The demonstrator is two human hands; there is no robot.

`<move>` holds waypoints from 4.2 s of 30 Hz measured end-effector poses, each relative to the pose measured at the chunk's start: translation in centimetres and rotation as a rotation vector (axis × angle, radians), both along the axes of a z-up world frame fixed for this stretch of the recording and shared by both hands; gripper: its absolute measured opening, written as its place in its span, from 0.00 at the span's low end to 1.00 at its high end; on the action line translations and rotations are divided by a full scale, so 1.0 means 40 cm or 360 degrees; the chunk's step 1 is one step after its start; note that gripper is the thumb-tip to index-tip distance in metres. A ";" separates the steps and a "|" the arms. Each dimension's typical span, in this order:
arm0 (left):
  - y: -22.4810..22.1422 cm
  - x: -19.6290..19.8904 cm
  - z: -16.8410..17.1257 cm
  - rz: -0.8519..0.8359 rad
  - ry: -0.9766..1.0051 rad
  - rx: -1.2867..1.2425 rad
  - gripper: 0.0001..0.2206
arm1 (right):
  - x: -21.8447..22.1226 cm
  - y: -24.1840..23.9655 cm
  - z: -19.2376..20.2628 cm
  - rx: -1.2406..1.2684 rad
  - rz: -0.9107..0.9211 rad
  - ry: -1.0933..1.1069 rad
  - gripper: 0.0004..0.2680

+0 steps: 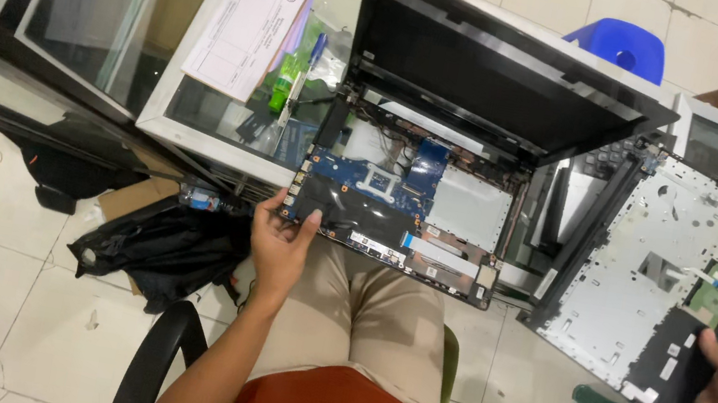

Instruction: The person disassembles a laptop by removing the bottom cover, opening the lid, and detaching the keyboard assembly. They then use a screwdriver to remove screws from the internal chassis.

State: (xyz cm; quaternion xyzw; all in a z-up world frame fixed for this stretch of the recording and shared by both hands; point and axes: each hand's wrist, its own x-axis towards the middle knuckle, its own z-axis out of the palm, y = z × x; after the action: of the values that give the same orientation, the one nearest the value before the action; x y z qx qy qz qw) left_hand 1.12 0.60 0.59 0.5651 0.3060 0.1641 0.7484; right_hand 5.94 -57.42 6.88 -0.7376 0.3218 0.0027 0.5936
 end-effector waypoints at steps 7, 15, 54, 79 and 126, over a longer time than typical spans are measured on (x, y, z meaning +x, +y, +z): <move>0.029 0.006 -0.016 -0.0065 -0.0124 0.0051 0.21 | 0.123 -0.023 -0.027 -0.0126 0.0119 0.0187 0.14; 0.042 0.003 -0.067 -0.0131 -0.0008 0.0085 0.19 | 0.157 0.094 0.016 -0.0494 0.0075 0.0263 0.21; 0.134 0.437 0.005 -0.0418 0.0109 0.1997 0.24 | 0.195 0.321 0.053 -0.1155 0.0100 0.0530 0.19; 0.145 0.388 -0.029 -0.0333 -0.0354 0.1962 0.13 | 0.246 0.702 0.215 -0.2052 0.0482 -0.1569 0.10; 0.024 0.000 0.184 -0.0366 -0.0024 0.0104 0.09 | 0.520 0.706 0.252 -0.2239 0.1088 -0.1518 0.05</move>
State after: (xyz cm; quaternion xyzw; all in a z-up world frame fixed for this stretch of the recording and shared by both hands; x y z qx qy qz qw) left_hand 1.13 1.57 7.95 0.6193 0.2279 0.0914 0.7457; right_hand 26.74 -29.20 16.96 -0.9071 -0.2659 -0.3233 0.0443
